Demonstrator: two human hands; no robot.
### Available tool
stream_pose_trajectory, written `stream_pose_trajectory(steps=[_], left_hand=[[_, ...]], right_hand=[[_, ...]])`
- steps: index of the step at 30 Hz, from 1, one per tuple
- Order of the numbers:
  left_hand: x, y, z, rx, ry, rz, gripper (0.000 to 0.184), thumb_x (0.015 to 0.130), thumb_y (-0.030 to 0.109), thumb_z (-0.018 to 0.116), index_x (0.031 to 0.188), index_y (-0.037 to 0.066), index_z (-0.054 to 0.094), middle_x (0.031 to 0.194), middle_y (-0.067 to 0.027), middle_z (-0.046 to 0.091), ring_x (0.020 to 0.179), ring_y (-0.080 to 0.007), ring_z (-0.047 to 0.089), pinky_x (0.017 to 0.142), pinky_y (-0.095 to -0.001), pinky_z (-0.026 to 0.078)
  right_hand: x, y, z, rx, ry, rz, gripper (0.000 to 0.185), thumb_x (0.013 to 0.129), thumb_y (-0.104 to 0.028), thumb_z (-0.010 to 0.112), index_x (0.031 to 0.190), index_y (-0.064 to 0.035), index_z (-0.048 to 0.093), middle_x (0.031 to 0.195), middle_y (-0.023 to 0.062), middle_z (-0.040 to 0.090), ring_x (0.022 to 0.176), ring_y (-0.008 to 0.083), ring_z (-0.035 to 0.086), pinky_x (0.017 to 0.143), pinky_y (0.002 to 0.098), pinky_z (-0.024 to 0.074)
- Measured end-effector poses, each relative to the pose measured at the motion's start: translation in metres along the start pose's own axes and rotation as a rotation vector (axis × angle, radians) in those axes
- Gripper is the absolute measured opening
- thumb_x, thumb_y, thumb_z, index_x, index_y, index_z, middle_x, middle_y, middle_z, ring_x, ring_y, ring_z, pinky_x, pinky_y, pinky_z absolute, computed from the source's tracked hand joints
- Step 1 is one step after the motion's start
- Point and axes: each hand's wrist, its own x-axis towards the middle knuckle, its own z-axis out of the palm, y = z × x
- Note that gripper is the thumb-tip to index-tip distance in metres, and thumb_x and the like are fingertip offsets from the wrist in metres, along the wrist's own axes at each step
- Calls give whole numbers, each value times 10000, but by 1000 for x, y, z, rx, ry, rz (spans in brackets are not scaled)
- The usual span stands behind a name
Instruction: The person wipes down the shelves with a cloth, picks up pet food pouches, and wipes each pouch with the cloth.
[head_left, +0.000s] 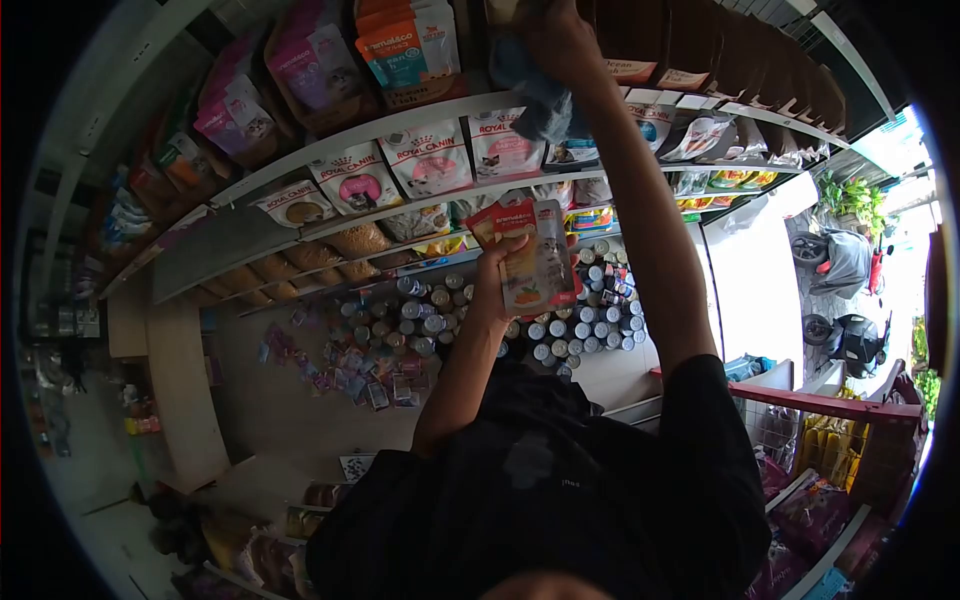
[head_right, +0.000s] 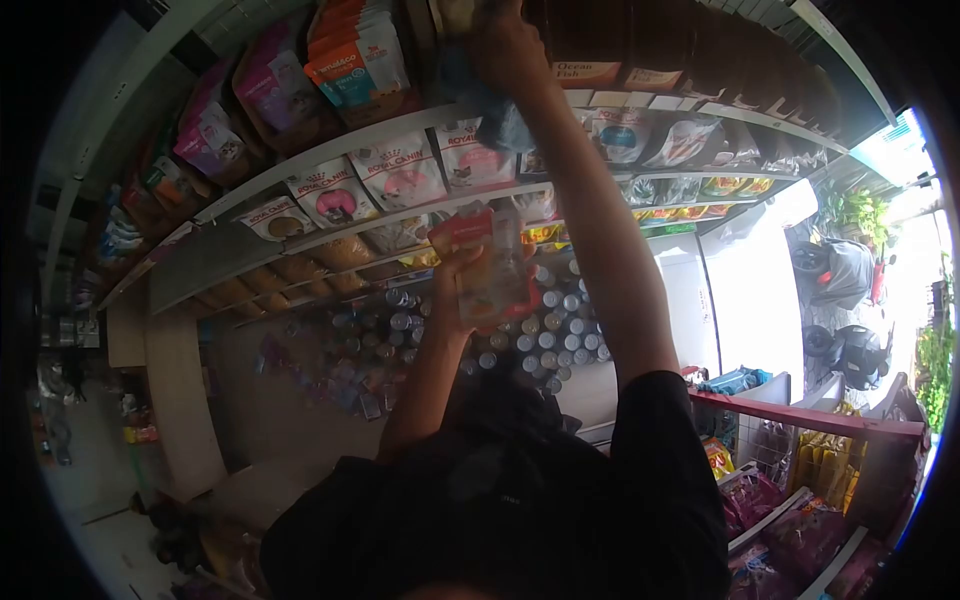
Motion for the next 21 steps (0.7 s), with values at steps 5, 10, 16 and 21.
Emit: stream_pose_trajectory(steps=[5, 10, 16, 21], left_hand=[[-9, 14, 8, 89, -14, 11, 569, 897, 159, 548, 1434, 10, 431, 1371, -199, 557, 1233, -383, 572, 998, -541, 509], [-6, 23, 2, 170, 19, 39, 571, 902, 184, 544, 1429, -5, 431, 1354, -194, 566, 1241, -392, 563, 979, -542, 515], [-5, 17, 1, 43, 67, -47, 579, 895, 194, 543, 1418, -28, 431, 1354, -200, 563, 1217, -397, 578, 947, -528, 527], [-4, 15, 3, -14, 37, -96, 543, 891, 186, 537, 1385, -29, 468, 1331, -199, 580, 1170, -404, 601, 912, -501, 536]], right_hand=[[-41, -32, -12, -307, -37, -85, 303, 885, -257, 610, 1042, -34, 741, 968, 248, 724, 863, 416, 713, 751, 478, 568], [-40, -49, -28, -629, -338, -86, 324, 934, -242, 647, 1185, -42, 694, 1011, 120, 752, 816, 227, 711, 738, 347, 555], [-48, -38, -23, -488, -306, -164, 304, 938, -229, 619, 1181, -63, 696, 1086, 132, 742, 896, 282, 721, 801, 375, 559], [-101, -20, -50, 235, -57, -270, 253, 957, -213, 615, 1148, -75, 711, 1133, 91, 738, 976, 240, 710, 840, 342, 544]])
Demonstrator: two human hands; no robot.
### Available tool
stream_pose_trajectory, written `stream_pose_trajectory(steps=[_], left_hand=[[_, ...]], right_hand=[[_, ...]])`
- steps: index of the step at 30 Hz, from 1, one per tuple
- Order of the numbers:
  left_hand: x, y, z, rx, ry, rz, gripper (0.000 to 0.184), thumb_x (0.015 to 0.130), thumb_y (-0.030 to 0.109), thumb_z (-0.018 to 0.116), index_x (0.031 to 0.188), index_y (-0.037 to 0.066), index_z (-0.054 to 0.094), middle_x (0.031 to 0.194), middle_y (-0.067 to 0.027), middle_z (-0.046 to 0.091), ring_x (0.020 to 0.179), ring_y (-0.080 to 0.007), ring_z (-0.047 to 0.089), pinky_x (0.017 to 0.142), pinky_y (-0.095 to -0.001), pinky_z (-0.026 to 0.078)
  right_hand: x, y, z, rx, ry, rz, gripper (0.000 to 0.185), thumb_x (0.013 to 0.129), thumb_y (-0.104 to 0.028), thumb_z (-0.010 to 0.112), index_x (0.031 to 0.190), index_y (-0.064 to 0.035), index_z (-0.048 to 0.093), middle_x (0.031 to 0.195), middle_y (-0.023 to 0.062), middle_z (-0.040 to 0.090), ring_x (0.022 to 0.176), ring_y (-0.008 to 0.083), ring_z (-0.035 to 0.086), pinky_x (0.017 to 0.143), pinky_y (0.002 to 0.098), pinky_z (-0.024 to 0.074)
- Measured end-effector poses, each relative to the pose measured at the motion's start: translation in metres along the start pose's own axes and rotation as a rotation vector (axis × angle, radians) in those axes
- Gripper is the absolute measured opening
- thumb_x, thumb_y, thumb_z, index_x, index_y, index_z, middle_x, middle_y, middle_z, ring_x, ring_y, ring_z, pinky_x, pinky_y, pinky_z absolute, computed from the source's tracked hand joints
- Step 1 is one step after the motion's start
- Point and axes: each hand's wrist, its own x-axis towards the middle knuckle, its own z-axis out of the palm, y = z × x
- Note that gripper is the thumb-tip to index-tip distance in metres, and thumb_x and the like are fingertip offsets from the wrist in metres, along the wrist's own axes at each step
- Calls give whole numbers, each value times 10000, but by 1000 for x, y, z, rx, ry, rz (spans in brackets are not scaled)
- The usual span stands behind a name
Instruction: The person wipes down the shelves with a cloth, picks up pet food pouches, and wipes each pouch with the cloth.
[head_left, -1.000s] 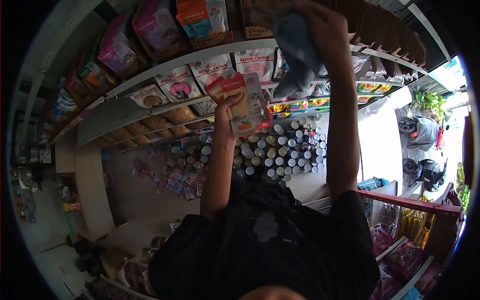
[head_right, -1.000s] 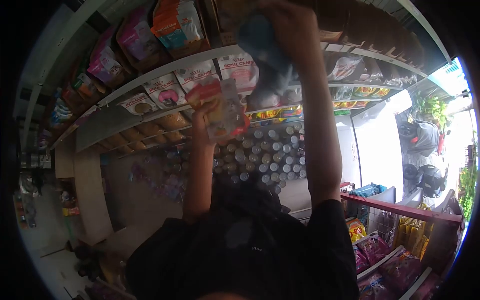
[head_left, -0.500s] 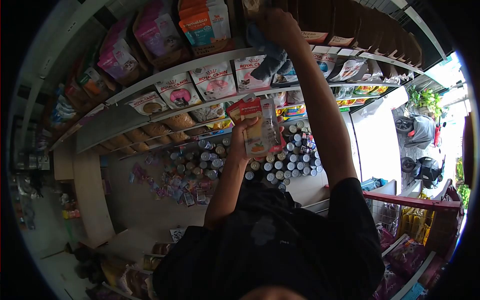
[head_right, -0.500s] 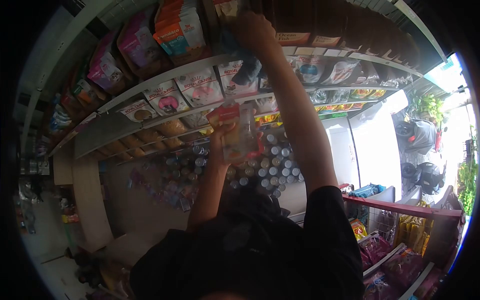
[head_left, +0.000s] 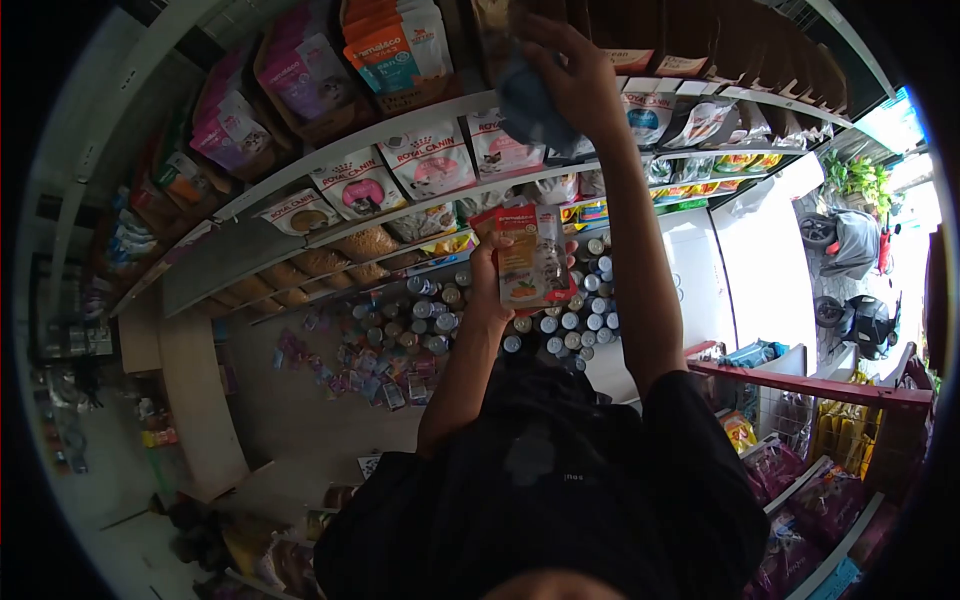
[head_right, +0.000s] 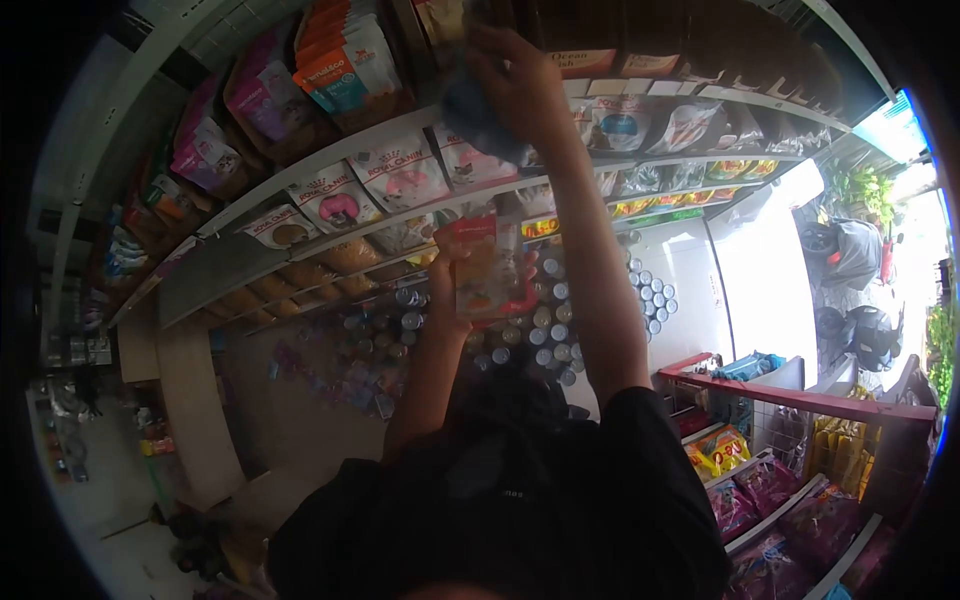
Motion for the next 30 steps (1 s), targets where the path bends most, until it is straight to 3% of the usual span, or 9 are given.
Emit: stream_pose_trajectory(steps=[1, 4, 7, 10, 13, 16, 19, 23, 30], left_hand=[[1, 3, -5, 8, -5, -20, 529, 890, 185, 539, 1372, -28, 482, 1311, -196, 595, 1145, -406, 613, 903, -493, 537], [-14, 4, -26, 6, 41, -70, 503, 889, 183, 541, 1346, -24, 510, 1271, -191, 624, 1096, -410, 635, 885, -475, 540], [-20, 4, -46, 176, 296, 53, 439, 879, 172, 577, 1285, 4, 573, 1179, -170, 682, 991, -288, 679, 848, -397, 538], [-18, -5, -48, 232, 375, 57, 403, 873, 157, 600, 1249, 13, 605, 1141, -147, 705, 938, -231, 693, 831, -358, 535], [-15, -18, -44, 202, 360, 30, 357, 863, 124, 633, 1202, 12, 635, 1117, -99, 719, 887, -180, 692, 819, -320, 528], [-13, -35, -46, 331, 401, -77, 351, 865, 105, 641, 1204, 12, 633, 1103, -99, 720, 876, -184, 694, 806, -306, 532], [-6, -52, -45, 469, 418, -170, 347, 867, 87, 648, 1205, 12, 630, 1088, -98, 721, 866, -188, 696, 794, -291, 536], [3, -63, -28, 578, 401, -148, 365, 851, 22, 663, 1214, 16, 627, 1075, -90, 723, 846, -175, 694, 771, -271, 543], [-6, -60, -31, 634, 385, -15, 374, 848, -15, 663, 1219, 23, 628, 1077, -84, 722, 855, -165, 695, 759, -262, 549]], right_hand=[[-22, 11, -9, -21, 41, -25, 264, 970, -234, 613, 1170, -81, 692, 1158, 90, 732, 964, 214, 694, 847, 324, 536], [-121, 30, -32, 395, 336, 519, 303, 975, -240, 606, 1188, -28, 639, 1191, 122, 707, 919, 187, 663, 857, 286, 521], [-234, 118, -53, 476, 611, 853, 326, 988, -260, 564, 1191, -8, 603, 1224, 131, 677, 974, 198, 654, 896, 303, 516], [-380, 163, -53, -343, 205, 485, 253, 926, -312, 552, 1019, -128, 699, 954, 61, 717, 781, 217, 662, 697, 375, 504], [-285, 4, -81, -923, -232, 454, 262, 878, -341, 576, 1023, -179, 723, 838, 9, 717, 664, 214, 657, 607, 388, 486], [-271, 7, -73, -1010, -223, 458, 264, 810, -354, 611, 1001, -226, 740, 782, -13, 704, 580, 236, 622, 549, 395, 465], [-215, -40, -93, -1032, -582, 821, 301, 861, -363, 633, 1069, -163, 718, 824, 15, 702, 626, 203, 613, 601, 344, 491], [-286, 28, -60, 579, 521, 1045, 384, 904, -374, 670, 1137, -68, 671, 904, 53, 696, 722, 162, 615, 675, 292, 510], [-299, 21, -74, 448, 98, 1155, 494, 930, -373, 711, 1195, 23, 579, 1040, 99, 648, 839, 118, 624, 683, 209, 492]])
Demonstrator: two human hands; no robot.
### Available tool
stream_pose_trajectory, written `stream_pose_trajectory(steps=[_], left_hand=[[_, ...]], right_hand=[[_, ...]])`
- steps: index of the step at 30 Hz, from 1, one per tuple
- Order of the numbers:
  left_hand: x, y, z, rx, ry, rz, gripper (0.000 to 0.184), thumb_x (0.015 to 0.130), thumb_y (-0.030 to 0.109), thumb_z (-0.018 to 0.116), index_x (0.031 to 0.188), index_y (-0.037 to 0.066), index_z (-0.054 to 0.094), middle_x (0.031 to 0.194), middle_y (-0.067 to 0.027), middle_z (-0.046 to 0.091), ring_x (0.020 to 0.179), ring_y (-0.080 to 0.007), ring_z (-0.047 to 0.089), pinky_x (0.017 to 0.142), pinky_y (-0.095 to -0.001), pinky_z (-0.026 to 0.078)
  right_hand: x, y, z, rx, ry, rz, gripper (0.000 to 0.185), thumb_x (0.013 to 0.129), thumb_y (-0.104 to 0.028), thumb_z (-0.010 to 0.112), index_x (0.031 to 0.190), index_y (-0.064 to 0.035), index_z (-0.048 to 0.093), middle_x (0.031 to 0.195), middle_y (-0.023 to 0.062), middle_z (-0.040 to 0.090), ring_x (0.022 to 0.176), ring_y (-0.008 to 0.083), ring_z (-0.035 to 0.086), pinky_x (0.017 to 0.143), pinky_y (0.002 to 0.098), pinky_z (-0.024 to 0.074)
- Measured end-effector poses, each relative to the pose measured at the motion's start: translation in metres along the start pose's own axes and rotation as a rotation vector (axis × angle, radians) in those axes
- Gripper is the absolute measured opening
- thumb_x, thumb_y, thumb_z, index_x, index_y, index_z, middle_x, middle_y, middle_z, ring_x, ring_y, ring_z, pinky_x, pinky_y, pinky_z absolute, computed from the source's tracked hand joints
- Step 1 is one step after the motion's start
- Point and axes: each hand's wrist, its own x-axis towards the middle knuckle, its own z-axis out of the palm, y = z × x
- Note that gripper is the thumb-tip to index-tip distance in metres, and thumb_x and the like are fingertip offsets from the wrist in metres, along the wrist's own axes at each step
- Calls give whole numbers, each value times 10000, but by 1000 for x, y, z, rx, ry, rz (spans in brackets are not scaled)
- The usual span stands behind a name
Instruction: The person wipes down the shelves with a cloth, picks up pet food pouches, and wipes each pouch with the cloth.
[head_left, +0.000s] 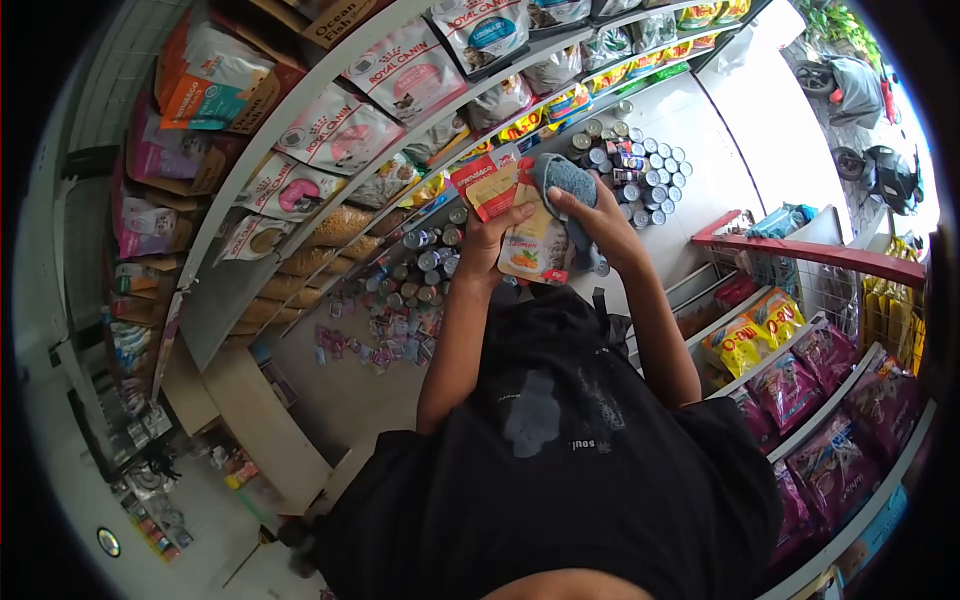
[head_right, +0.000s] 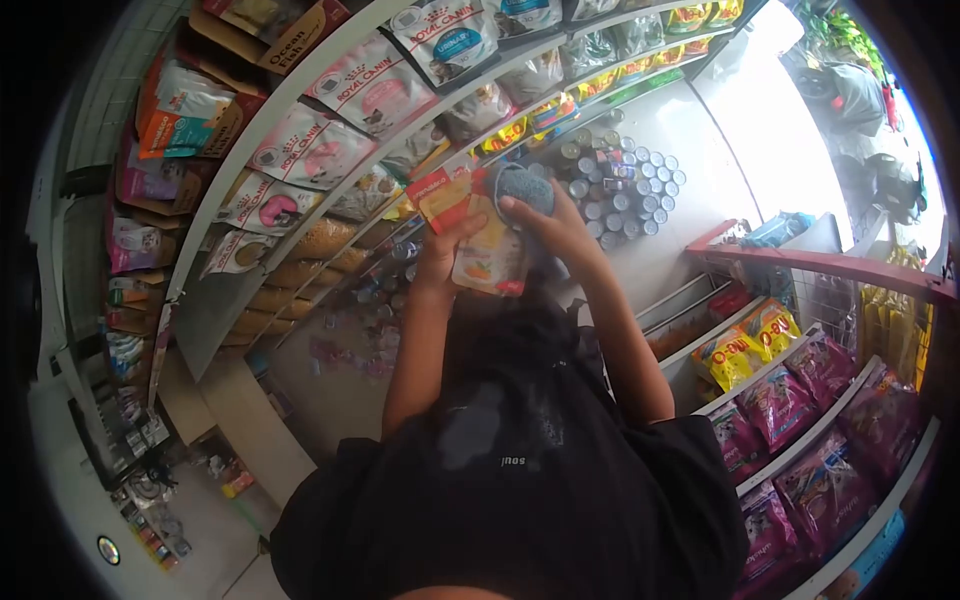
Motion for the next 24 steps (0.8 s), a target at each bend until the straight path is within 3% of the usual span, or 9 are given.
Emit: stream_pose_trajectory(steps=[4, 9, 14, 18, 24], left_hand=[[-9, 11, -5, 62, 34, 32, 385, 838, -22, 687, 1215, 23, 629, 1059, -71, 724, 855, -154, 693, 749, -255, 548], [-15, 22, -14, 248, -92, 33, 416, 813, -34, 720, 1214, 25, 627, 1032, -56, 727, 856, -144, 692, 737, -246, 549], [-19, 12, -7, 154, 35, -19, 463, 784, -49, 745, 1223, 29, 624, 1035, -56, 729, 847, -139, 690, 741, -243, 553], [-20, 8, -12, 151, 13, -30, 493, 766, -68, 746, 1232, 30, 623, 1059, -69, 729, 859, -143, 695, 766, -247, 559], [-29, 12, -20, 30, -69, -88, 549, 745, -87, 747, 1265, 23, 611, 1094, -89, 726, 864, -156, 699, 763, -246, 565]], right_hand=[[-3, -8, -2, -12, -192, -22, 494, 885, -344, 768, 1155, 33, 596, 982, 87, 666, 789, 107, 623, 674, 214, 494], [8, -22, -9, -129, -407, -39, 419, 865, -298, 794, 1092, 20, 642, 859, 41, 669, 704, 92, 609, 643, 214, 491], [14, -20, -9, -319, -202, -11, 365, 872, -300, 777, 1033, 10, 673, 792, 17, 660, 642, 84, 584, 613, 214, 484], [12, -3, -11, -43, 140, 162, 414, 913, -321, 719, 1140, 19, 655, 921, 72, 690, 712, 94, 615, 619, 209, 499], [13, 10, -56, 493, 89, 101, 507, 936, -403, 676, 1201, 26, 621, 1073, 134, 683, 803, 129, 646, 638, 212, 520]])
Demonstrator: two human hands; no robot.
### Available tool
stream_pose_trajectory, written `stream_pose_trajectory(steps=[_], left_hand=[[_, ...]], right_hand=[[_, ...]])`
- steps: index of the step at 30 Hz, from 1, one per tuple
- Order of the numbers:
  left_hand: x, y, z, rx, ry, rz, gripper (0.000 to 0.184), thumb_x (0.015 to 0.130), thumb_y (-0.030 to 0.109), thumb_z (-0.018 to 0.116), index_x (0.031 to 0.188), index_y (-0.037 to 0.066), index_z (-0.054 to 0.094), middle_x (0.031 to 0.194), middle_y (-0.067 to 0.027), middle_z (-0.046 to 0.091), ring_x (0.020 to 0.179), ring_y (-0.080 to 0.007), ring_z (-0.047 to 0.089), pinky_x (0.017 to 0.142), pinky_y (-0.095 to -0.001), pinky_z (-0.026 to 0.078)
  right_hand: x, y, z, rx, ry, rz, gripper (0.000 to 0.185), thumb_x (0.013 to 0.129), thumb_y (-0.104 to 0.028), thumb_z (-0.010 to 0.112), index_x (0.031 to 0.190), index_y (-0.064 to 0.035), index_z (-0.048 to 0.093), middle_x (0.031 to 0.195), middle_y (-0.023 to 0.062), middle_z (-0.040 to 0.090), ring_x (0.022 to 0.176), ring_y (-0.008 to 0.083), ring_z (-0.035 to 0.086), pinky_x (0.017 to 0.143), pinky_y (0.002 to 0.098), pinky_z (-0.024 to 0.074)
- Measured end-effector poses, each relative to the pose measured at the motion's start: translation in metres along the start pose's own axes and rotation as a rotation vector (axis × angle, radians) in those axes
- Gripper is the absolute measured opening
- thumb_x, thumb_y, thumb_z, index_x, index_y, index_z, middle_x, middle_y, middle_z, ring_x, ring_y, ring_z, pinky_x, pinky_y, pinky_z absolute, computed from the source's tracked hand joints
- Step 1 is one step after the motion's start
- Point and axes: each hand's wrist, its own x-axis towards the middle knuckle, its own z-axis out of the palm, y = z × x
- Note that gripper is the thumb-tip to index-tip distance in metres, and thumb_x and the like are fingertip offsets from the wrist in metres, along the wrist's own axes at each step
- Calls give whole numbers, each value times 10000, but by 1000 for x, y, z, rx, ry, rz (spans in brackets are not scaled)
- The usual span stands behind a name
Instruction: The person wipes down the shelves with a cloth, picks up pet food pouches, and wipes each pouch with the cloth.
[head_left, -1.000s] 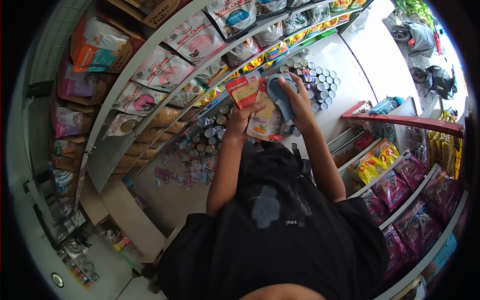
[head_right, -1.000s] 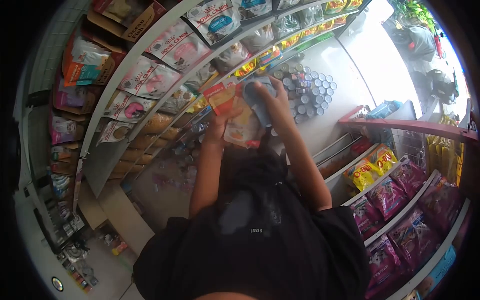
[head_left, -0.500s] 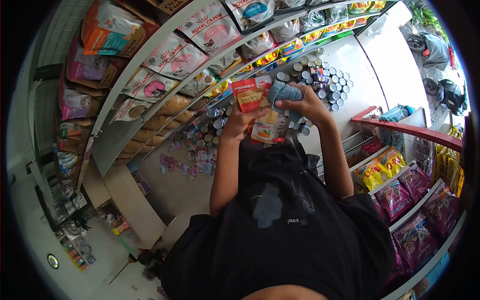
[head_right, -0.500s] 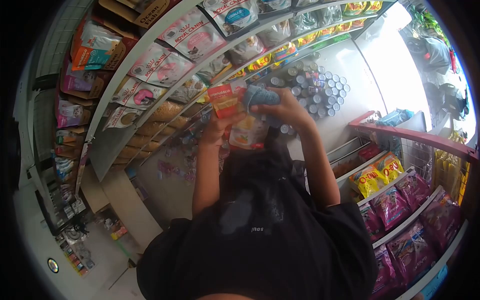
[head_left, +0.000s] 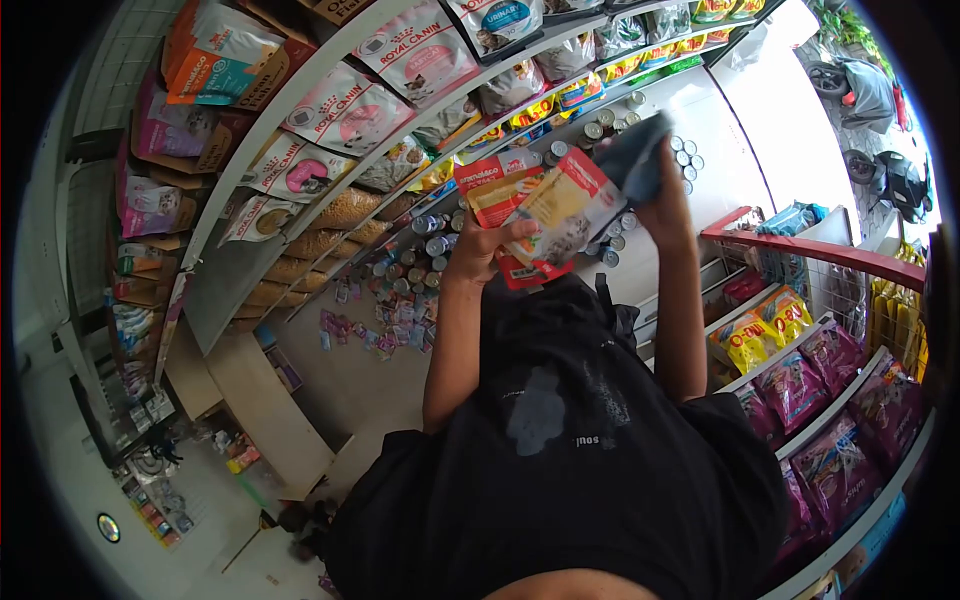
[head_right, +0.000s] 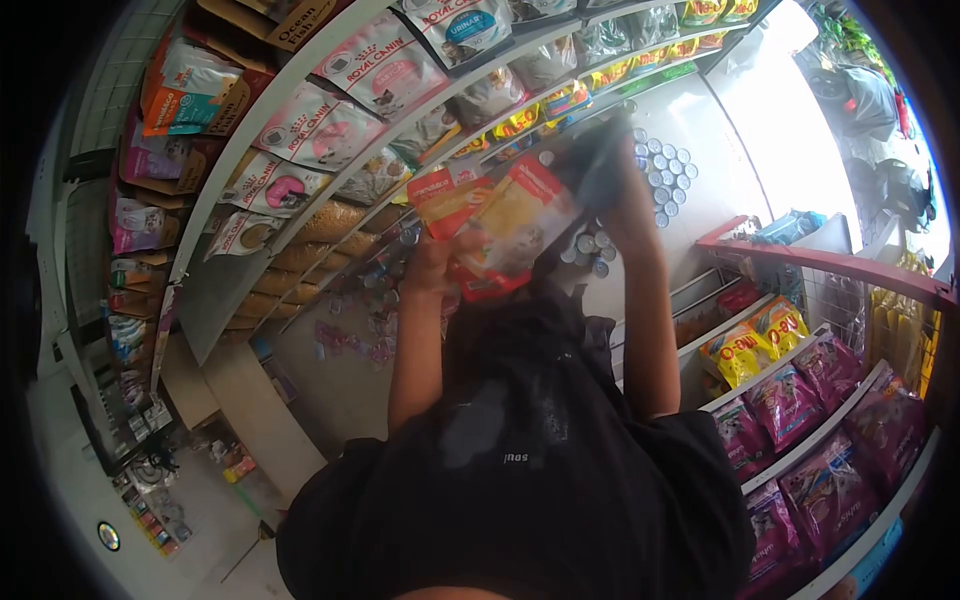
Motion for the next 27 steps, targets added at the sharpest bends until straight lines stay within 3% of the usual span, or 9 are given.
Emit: stream_pose_trajectory(steps=[7, 9, 10, 15, 19, 20, 24, 27], left_hand=[[-5, -5, 12, 96, -114, 46, 599, 734, -100, 742, 1304, 4, 591, 1143, -119, 714, 876, -177, 704, 752, -242, 570], [-3, -9, 14, 99, -129, 63, 609, 733, -101, 743, 1313, -2, 585, 1163, -127, 708, 887, -184, 705, 757, -244, 571], [-3, -8, 16, 97, -131, 64, 609, 733, -101, 743, 1313, -2, 585, 1163, -127, 708, 887, -184, 705, 757, -244, 571], [-9, 0, 18, 129, -86, 57, 552, 748, -94, 738, 1275, -6, 603, 1127, -112, 715, 878, -178, 703, 760, -243, 568], [-5, -6, 12, 155, 15, 62, 510, 764, -80, 740, 1250, 3, 611, 1064, -93, 723, 840, -167, 700, 734, -236, 565], [-6, -7, 13, 153, 17, 66, 510, 764, -80, 740, 1250, 3, 611, 1064, -93, 723, 840, -167, 700, 734, -236, 565], [-12, -8, 16, -126, 75, 180, 481, 778, -50, 749, 1233, 19, 611, 1048, -82, 718, 820, -152, 691, 711, -227, 559], [-7, -13, -19, -113, -1, 159, 491, 781, -36, 756, 1244, 24, 603, 1071, -81, 713, 836, -154, 689, 726, -232, 557]], right_hand=[[-9, -40, 2, -473, -402, -115, 585, 900, -479, 712, 1161, 37, 624, 1091, 144, 672, 781, 167, 646, 619, 230, 515], [-31, -62, 42, -1396, -522, -63, 598, 876, -530, 719, 1073, 33, 665, 993, 115, 673, 693, 134, 612, 582, 250, 484], [-32, -61, 41, -1398, -521, -64, 598, 876, -530, 719, 1073, 33, 665, 993, 115, 673, 693, 134, 612, 582, 250, 484], [-20, -19, 28, -997, -415, -229, 616, 879, -594, 682, 983, 12, 689, 909, 101, 654, 615, 126, 573, 555, 274, 458], [-7, 5, 21, -504, 186, -119, 569, 952, -563, 598, 1016, -3, 675, 923, 88, 665, 662, 124, 603, 574, 255, 472], [-7, 3, 20, -506, 182, -119, 569, 952, -563, 598, 1016, -3, 675, 923, 88, 665, 662, 124, 603, 574, 255, 472], [-8, -8, 4, 153, 34, -346, 518, 998, -504, 554, 1088, -4, 656, 964, 101, 689, 762, 157, 661, 684, 267, 524], [-35, -21, 28, 358, -59, -163, 511, 1005, -497, 541, 1114, -7, 639, 991, 112, 694, 827, 181, 677, 762, 297, 536]])
